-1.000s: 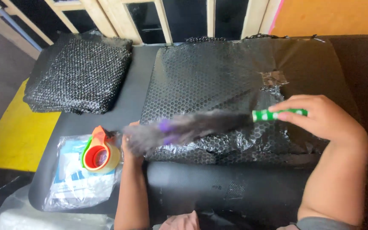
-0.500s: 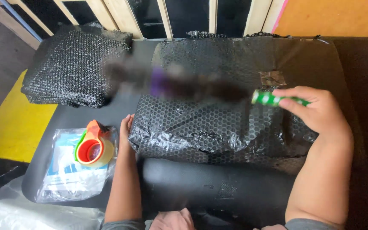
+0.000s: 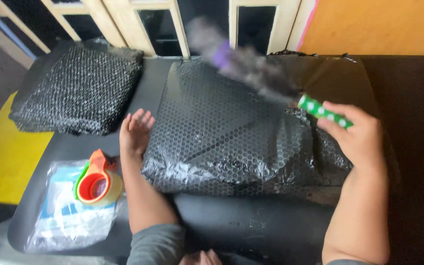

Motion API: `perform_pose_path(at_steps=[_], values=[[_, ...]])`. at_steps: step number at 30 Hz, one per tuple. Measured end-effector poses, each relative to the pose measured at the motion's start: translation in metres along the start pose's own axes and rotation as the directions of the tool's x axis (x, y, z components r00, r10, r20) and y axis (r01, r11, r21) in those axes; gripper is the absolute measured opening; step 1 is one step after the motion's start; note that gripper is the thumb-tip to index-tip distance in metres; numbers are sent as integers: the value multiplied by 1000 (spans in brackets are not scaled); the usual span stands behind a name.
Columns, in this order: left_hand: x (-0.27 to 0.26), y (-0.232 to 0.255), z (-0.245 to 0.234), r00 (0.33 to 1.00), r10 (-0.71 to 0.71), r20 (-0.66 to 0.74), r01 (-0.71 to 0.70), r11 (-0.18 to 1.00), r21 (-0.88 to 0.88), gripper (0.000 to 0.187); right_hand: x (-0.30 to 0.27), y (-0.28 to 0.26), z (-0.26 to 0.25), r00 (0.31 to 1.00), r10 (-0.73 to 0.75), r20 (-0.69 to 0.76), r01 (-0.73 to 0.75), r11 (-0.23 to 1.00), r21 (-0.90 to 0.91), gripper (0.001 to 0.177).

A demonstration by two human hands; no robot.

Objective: Wrapping an item in black bubble wrap, securing it with tape, and dusting the finished package.

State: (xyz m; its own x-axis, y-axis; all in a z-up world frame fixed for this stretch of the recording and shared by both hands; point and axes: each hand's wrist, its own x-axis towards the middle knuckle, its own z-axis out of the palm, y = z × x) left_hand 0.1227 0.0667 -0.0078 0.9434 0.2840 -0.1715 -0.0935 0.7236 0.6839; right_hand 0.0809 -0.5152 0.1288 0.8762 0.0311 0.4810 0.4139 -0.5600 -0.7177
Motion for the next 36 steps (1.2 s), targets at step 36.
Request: perform_pose_path(at_steps=[36], values=[[-20,11,43,987,-20,-159,26,999,38,28,-75,193,-121,952,263,-158,-272,961,-44,38]])
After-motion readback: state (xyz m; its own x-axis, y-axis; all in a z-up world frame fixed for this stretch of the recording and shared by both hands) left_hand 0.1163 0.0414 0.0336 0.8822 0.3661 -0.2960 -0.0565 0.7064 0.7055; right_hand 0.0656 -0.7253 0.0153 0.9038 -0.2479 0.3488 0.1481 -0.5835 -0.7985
